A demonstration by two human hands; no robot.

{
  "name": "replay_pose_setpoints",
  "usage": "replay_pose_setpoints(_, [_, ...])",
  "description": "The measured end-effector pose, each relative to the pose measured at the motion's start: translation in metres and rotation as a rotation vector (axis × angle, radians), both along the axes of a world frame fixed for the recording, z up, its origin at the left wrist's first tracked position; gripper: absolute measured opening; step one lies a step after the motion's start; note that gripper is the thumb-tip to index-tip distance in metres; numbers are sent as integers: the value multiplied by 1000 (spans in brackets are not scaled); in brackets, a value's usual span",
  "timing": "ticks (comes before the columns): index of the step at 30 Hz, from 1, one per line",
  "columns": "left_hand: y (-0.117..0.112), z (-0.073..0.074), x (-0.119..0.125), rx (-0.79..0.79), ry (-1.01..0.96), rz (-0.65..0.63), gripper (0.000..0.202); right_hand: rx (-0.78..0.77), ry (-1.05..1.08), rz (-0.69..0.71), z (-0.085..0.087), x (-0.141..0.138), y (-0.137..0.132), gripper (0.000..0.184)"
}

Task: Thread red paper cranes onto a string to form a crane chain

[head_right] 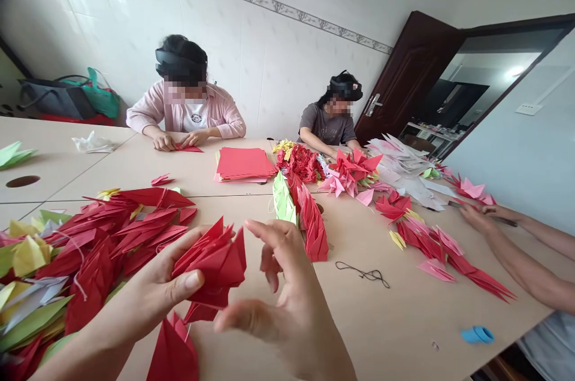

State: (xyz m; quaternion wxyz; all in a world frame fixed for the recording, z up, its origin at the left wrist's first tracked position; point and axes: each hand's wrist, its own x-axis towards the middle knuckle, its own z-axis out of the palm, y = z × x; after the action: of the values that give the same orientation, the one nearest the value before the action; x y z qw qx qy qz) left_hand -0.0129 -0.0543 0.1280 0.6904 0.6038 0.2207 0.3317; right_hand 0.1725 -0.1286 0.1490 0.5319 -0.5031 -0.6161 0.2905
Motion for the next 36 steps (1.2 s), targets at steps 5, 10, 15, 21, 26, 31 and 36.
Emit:
replay_pose_setpoints(5, [2, -8, 3, -175, -159, -28, 44, -62, -55, 85, 1, -3, -3, 83])
replay_pose_setpoints(10, [-2, 1, 2, -123, -149, -173, 45, 11, -126, -57, -8, -7, 8, 66])
replay_pose_setpoints(15, [-7, 6, -1, -157, -103, -328, 55, -66, -161, -35, -9, -5, 11, 44])
replay_pose_setpoints(21, [-10, 5, 7, -324, -84, -210, 11, -93, -47, 148, 1, -6, 14, 28])
replay_pose_setpoints(26, [-5, 2, 10, -237, -52, -166, 21, -58, 4, 122, -1, -7, 16, 13])
replay_pose_setpoints(31, [6, 0, 5, 2, -63, 52, 37, 105, 149, -80, -5, -6, 17, 15])
replay_pose_setpoints(36, [16, -4, -3, 330, 330, 135, 64, 229, 257, -215, -9, -2, 24, 15])
